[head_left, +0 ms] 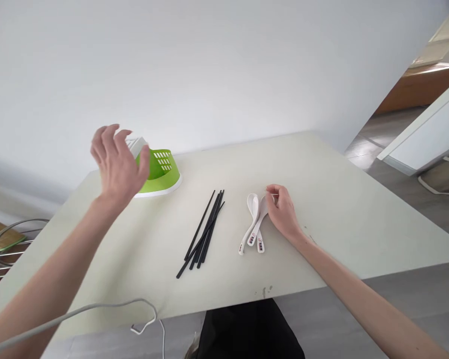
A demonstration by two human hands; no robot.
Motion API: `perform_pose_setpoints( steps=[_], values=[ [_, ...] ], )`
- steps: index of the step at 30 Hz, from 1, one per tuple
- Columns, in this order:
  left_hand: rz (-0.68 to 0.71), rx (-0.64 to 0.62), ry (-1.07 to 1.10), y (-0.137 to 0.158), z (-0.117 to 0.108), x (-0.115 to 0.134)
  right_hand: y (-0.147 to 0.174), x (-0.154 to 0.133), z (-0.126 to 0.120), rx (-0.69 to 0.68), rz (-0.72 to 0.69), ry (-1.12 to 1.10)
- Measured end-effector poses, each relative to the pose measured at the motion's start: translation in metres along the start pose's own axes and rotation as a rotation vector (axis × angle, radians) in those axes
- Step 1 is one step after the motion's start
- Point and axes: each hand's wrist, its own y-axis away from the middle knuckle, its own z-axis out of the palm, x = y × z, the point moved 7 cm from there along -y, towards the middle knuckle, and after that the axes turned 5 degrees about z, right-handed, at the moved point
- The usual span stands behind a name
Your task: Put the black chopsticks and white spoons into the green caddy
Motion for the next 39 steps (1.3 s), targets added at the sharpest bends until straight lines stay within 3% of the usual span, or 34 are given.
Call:
perform_pose_setpoints(
  steps=[5,10,15,23,28,34,39],
  values=[
    [-0.092,-0.098,-0.017,0.027,0.023,-0.051,0.001,0.000,0.000,0.012,-0.007,0.002],
    [-0.151,-0.069,-0.008,0.028,0.035,-0.048,0.000,0.000,-0.001,0.023,0.013,-0.019],
    [-0.113,-0.126,-0.011,0.011,0.045,-0.012,-0.001,0.001,-0.001,0.032,0.026,-0.029],
    [0.056,-0.263,0.137,-0.003,0.063,0.087,-0.006,-0.004,-0.013,0.097,-0.043,-0.015],
    [0.195,-0.266,0.238,-0.010,0.063,0.136,-0.012,-0.001,-0.027,0.146,-0.075,0.017],
    [0.243,-0.229,0.362,-0.003,0.058,0.161,-0.018,0.017,-0.030,0.130,0.032,-0.011],
    [0.164,-0.024,0.437,0.022,0.048,0.138,-0.019,0.020,-0.029,0.116,0.049,-0.018]
  ],
)
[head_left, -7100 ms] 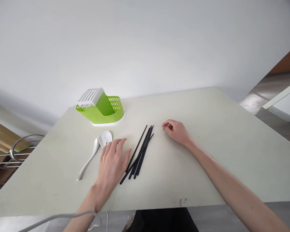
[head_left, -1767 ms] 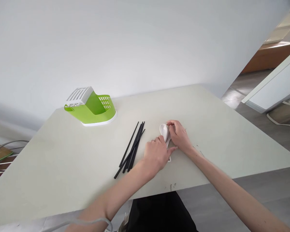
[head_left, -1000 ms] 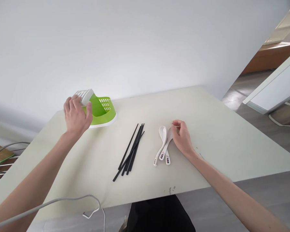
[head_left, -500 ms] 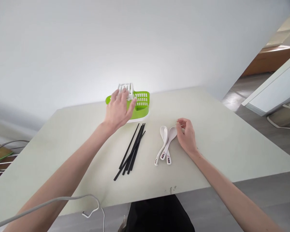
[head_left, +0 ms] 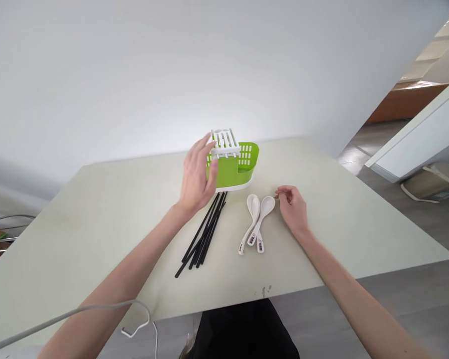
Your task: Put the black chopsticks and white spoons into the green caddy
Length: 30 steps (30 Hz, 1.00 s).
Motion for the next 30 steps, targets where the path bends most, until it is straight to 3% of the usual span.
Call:
perform_pose_setpoints(
  steps=[3,5,9,11,14,17,20,30],
  values=[
    [-0.137,0.183,0.025,0.031,-0.010,-0.033,0.001,0.000,0.003,-0.038,0.001,0.009],
    [-0.255,0.221,0.113,0.055,-0.008,-0.060,0.002,-0.001,0.003,-0.038,-0.008,0.006],
    [-0.563,0.046,0.410,0.099,0.011,-0.110,0.002,0.002,-0.001,0.011,0.005,-0.014],
    [-0.684,-0.046,0.526,0.116,0.017,-0.123,0.002,0.003,-0.003,0.004,0.047,-0.066],
    [-0.800,-0.087,0.623,0.129,0.016,-0.131,0.004,0.002,-0.006,-0.004,0.108,-0.205],
    [-0.828,-0.098,0.622,0.131,0.014,-0.129,0.007,0.000,-0.010,0.013,0.165,-0.299],
    [-0.788,-0.185,0.540,0.130,0.016,-0.124,0.012,-0.003,-0.011,0.003,0.192,-0.289],
    [-0.691,-0.264,0.444,0.131,0.022,-0.121,0.025,-0.015,-0.005,-0.119,0.106,0.034]
  ],
)
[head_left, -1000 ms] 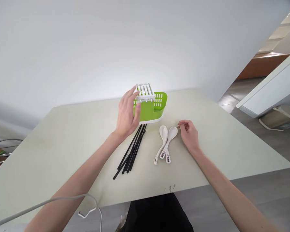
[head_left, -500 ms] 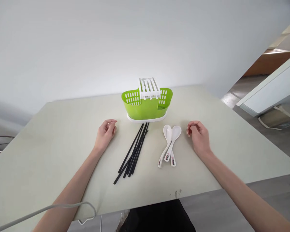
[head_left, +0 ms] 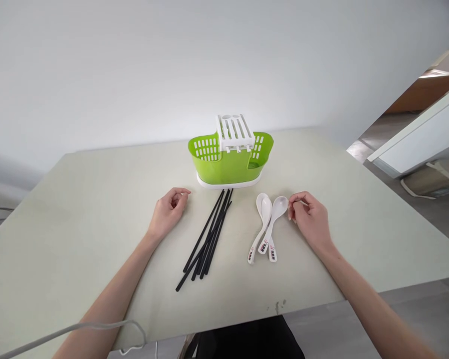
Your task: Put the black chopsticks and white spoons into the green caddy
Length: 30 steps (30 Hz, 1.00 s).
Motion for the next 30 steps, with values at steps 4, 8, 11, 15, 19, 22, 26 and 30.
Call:
perform_pose_setpoints(
  steps=[4,8,11,15,19,22,26,30],
  values=[
    [0.000,-0.006,-0.011,0.0004,0.0007,0.0012,0.0013,-0.0024,0.0007,0.000,0.002,0.001],
    [0.002,-0.008,-0.023,0.0010,0.0007,0.0028,0.0011,-0.0017,0.0001,0.003,0.012,-0.017],
    [0.004,-0.009,-0.033,0.0014,0.0008,0.0035,0.0011,-0.0017,0.0004,-0.001,0.022,-0.017],
    [0.011,-0.007,-0.045,0.0015,0.0008,0.0043,0.0015,-0.0031,0.0004,0.002,0.028,-0.003],
    [0.016,-0.008,-0.051,0.0017,0.0008,0.0053,0.0012,-0.0024,0.0004,0.001,0.027,-0.003],
    [0.017,-0.011,-0.052,0.0023,0.0011,0.0064,0.0004,-0.0004,0.0001,0.004,0.025,0.000],
    [0.027,-0.012,-0.058,0.0029,0.0016,0.0081,-0.0001,0.0005,0.0001,0.003,0.014,-0.001],
    [0.036,-0.012,-0.068,0.0030,0.0020,0.0084,0.0006,-0.0011,0.0003,0.001,0.016,-0.002]
  ],
)
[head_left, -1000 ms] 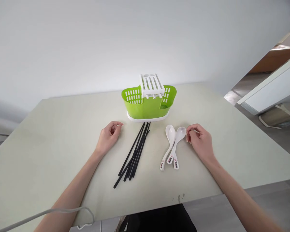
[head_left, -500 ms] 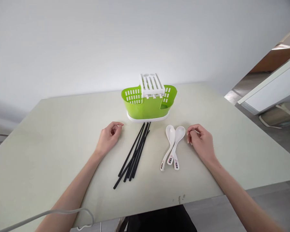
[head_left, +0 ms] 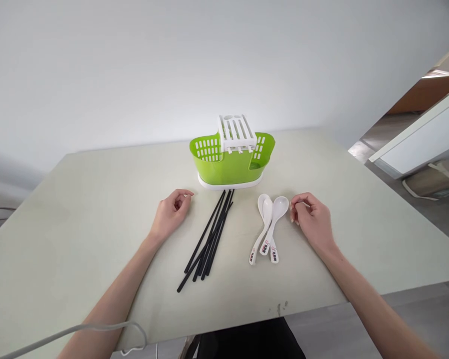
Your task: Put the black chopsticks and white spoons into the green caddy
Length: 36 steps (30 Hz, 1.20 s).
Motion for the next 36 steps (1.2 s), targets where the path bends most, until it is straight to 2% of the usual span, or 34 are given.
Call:
perform_pose_setpoints(
  steps=[17,36],
  values=[
    [0.028,-0.010,-0.015,0.0001,0.0018,0.0003,0.0007,-0.0005,-0.0003,-0.002,0.001,0.009],
    [0.081,-0.039,-0.126,0.0021,0.0064,0.0037,-0.0001,0.0016,-0.0003,-0.008,0.000,0.014]
  ],
)
